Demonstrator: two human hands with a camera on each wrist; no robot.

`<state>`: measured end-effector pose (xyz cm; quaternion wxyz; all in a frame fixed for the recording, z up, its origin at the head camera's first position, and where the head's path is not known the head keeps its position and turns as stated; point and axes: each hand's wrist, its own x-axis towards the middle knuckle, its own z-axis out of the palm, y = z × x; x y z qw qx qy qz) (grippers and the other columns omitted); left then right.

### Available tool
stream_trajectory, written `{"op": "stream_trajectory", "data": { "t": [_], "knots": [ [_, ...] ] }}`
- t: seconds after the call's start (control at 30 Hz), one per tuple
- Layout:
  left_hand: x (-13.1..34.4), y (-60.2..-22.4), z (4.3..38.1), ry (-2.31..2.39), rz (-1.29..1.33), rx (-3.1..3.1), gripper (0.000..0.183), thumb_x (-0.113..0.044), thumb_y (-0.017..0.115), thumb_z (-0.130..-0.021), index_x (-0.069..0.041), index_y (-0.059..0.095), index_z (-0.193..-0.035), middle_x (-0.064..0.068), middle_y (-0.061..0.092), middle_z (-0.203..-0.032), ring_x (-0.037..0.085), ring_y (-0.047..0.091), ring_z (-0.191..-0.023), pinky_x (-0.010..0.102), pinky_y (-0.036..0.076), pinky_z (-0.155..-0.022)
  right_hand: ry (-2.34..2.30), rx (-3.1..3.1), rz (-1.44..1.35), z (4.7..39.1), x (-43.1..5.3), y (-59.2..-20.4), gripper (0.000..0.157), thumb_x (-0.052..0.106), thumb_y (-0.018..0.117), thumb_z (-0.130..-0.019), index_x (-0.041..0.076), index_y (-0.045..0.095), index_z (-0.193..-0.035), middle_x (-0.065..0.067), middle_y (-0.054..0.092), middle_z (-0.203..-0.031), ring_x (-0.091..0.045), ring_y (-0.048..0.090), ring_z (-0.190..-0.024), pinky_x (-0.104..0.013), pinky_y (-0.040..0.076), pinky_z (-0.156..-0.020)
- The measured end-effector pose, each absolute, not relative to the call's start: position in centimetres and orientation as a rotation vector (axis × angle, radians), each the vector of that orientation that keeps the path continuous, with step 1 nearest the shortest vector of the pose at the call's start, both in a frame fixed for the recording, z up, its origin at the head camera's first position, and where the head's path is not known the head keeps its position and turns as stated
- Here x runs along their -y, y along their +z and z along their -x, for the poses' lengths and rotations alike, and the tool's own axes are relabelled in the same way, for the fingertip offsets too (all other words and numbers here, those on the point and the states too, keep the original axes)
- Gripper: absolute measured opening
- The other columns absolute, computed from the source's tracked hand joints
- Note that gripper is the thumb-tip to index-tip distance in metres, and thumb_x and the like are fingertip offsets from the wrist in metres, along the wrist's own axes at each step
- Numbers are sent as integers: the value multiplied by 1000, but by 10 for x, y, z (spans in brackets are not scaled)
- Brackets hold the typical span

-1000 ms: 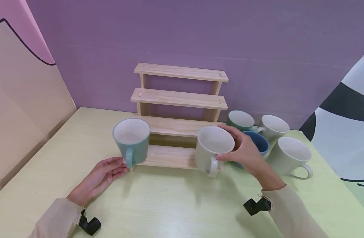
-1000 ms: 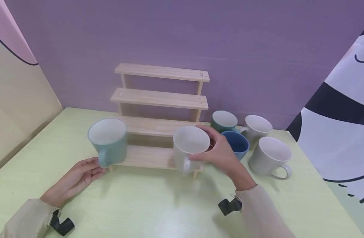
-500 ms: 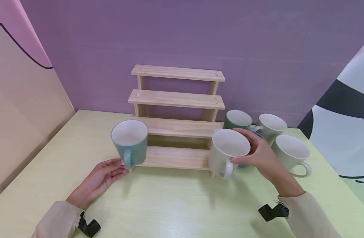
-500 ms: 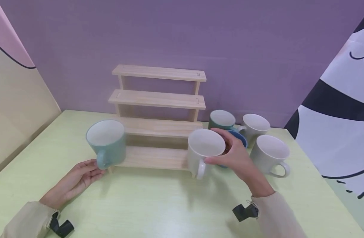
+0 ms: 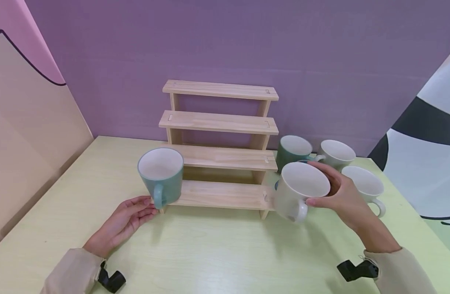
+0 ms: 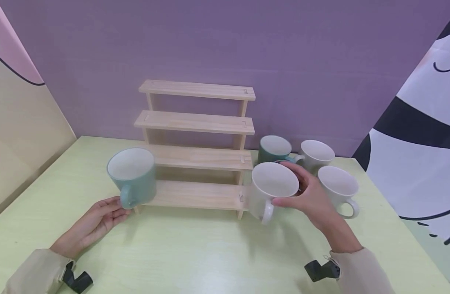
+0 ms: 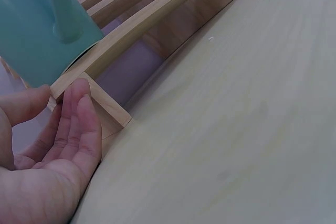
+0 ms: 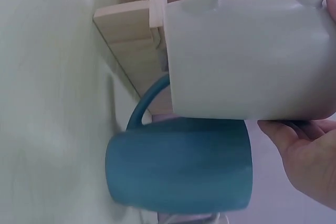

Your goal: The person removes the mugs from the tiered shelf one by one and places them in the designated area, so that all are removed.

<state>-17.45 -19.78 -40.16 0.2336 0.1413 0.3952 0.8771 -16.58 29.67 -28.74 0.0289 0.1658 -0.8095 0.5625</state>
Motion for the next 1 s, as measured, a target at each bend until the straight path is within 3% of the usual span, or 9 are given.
{"op": "stream_trajectory", "data": {
  "t": [0.67, 1.0],
  "knots": [
    [199, -402, 175, 2406, -445, -1074, 34, -1, 32, -103, -5, 65, -108, 8, 69, -104, 16, 67, -98, 25, 53, -94, 1882, 2362, -477, 141, -358, -299, 78, -23, 65, -74, 13, 44, -140, 11, 52, -125, 0, 56, -100, -10, 52, -78],
    [198, -402, 175, 2407, -441, -1077, 33, 0, 32, -103, -5, 64, -108, 8, 69, -104, 16, 67, -98, 25, 53, -94, 1828, 2408, -302, 127, -382, -306, 77, -21, 64, -76, 21, 48, -138, 16, 54, -118, 2, 55, -95, -11, 53, -69]
  ]
}}
